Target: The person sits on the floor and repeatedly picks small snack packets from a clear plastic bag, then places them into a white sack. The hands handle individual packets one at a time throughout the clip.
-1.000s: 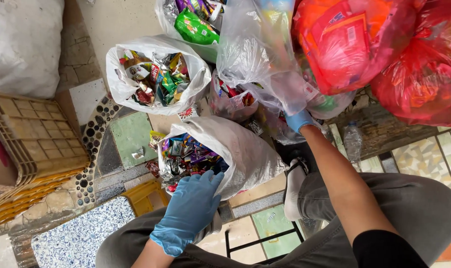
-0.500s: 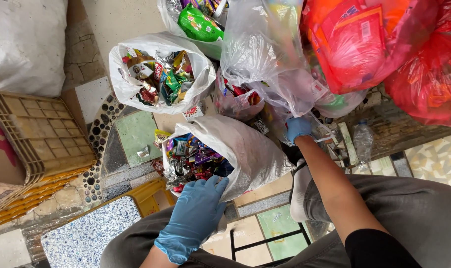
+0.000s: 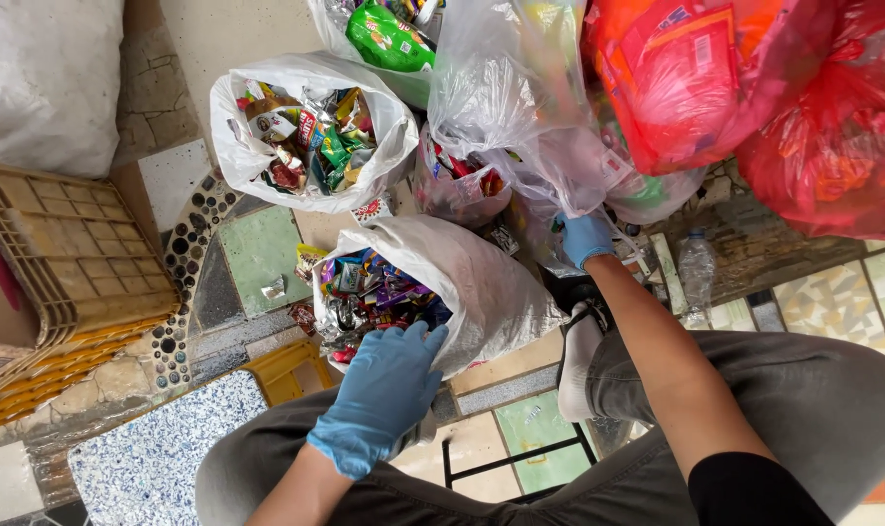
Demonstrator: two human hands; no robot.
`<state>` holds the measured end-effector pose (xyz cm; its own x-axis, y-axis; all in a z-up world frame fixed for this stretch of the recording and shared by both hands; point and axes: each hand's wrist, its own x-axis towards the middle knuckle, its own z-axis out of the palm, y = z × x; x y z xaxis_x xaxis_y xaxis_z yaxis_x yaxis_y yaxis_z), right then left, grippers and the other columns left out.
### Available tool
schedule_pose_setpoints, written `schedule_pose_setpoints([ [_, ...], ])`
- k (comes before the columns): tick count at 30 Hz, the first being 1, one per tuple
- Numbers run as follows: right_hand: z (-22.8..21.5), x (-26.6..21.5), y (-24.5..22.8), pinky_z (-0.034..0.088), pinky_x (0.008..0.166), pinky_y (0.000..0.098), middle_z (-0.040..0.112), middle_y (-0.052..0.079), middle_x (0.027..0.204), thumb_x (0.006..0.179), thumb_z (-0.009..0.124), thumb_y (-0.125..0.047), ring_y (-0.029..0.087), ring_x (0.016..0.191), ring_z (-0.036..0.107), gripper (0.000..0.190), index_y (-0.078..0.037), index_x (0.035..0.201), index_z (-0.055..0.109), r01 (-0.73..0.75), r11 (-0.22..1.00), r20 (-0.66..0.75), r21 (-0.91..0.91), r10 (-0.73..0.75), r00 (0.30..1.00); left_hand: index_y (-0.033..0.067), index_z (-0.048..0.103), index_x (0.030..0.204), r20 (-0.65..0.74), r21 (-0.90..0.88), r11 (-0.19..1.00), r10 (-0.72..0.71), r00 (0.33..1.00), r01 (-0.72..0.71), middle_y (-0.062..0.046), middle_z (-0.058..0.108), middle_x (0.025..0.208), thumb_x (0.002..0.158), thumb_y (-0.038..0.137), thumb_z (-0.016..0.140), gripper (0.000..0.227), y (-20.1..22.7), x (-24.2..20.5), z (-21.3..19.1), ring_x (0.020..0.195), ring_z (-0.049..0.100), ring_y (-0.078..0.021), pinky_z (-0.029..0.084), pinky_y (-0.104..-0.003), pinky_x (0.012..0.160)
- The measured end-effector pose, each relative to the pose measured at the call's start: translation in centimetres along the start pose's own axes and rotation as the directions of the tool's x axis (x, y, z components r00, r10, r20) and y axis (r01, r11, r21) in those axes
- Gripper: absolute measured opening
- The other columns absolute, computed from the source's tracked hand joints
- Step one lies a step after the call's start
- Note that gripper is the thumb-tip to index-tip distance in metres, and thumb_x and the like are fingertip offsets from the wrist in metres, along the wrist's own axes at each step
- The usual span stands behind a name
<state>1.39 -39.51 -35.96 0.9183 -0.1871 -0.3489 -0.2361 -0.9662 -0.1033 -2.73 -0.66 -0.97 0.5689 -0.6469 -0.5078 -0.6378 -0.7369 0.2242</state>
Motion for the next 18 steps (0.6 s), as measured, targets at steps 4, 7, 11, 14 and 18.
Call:
schedule_pose_setpoints([
  [4, -6.1, -2.2, -0.8, 0.059, 0.085, 0.0432, 0.077, 0.011, 0.106, 0.096, 0.068, -0.035, 0.034, 0.103, 0.072, 0.020, -0.025, 0.109, 0.079, -0.130, 0.937, 0.070, 0.324, 0.113, 0.991, 0.0214, 0.045, 0.153, 0.103, 0.030, 1.000, -0.002, 0.995, -0.001, -0.011, 0.064, 0.122, 0.097, 0.037, 0.055, 0.059, 0.2, 1.0, -0.5, 0.102, 0.068, -0.0351, 0.052, -0.052, 0.092],
  [7, -6.4, -2.2, 0.6, 0.061, 0.086, 0.0434, 0.078, 0.009, 0.103, 0.094, 0.071, -0.037, 0.034, 0.101, 0.072, 0.018, -0.031, 0.109, 0.079, -0.051, 0.940, 0.033, 0.336, 0.043, 0.999, 0.0213, 0.050, 0.149, 0.060, 0.035, 0.999, -0.003, 0.998, 0.001, -0.010, 0.066, 0.113, 0.096, 0.038, 0.056, 0.056, 0.0, 2.2, 0.8, 0.097, 0.069, -0.0349, 0.053, -0.050, 0.086],
  [11, -11.5, -4.0, 0.9, 0.059, 0.087, 0.0420, 0.079, 0.004, 0.096, 0.093, 0.067, -0.046, 0.030, 0.097, 0.073, 0.022, -0.032, 0.107, 0.079, -0.075, 0.929, 0.068, 0.363, 0.053, 0.996, 0.0191, 0.063, 0.129, -0.090, 0.013, 1.000, 0.028, 0.996, -0.027, -0.009, 0.070, 0.096, 0.092, 0.038, 0.060, 0.042, -0.6, 5.0, 3.0, 0.090, 0.072, -0.0346, 0.055, -0.049, 0.076],
  [14, -16.3, -5.6, 0.1, 0.058, 0.069, 0.0284, 0.078, -0.002, 0.071, 0.096, 0.061, -0.037, 0.015, 0.062, 0.071, 0.022, -0.024, 0.100, 0.079, -0.043, 0.891, 0.145, 0.452, -0.025, 0.989, 0.0214, 0.066, 0.128, -0.208, -0.003, 1.000, 0.018, 0.978, -0.019, -0.008, 0.074, 0.097, 0.091, 0.040, 0.061, 0.042, -0.4, 6.6, 3.0, 0.092, 0.074, -0.0325, 0.058, -0.048, 0.078],
  [18, -23.1, -8.8, -2.6, 0.058, 0.066, 0.0292, 0.078, 0.003, 0.076, 0.096, 0.061, -0.032, 0.017, 0.064, 0.069, 0.022, -0.020, 0.103, 0.078, 0.009, 0.808, 0.122, 0.590, -0.100, 0.987, 0.0235, 0.068, 0.129, -0.328, -0.055, 0.998, 0.006, 0.945, -0.025, -0.008, 0.077, 0.100, 0.095, 0.043, 0.060, 0.040, 1.1, 6.5, 0.0, 0.093, 0.075, -0.0319, 0.060, -0.047, 0.082],
])
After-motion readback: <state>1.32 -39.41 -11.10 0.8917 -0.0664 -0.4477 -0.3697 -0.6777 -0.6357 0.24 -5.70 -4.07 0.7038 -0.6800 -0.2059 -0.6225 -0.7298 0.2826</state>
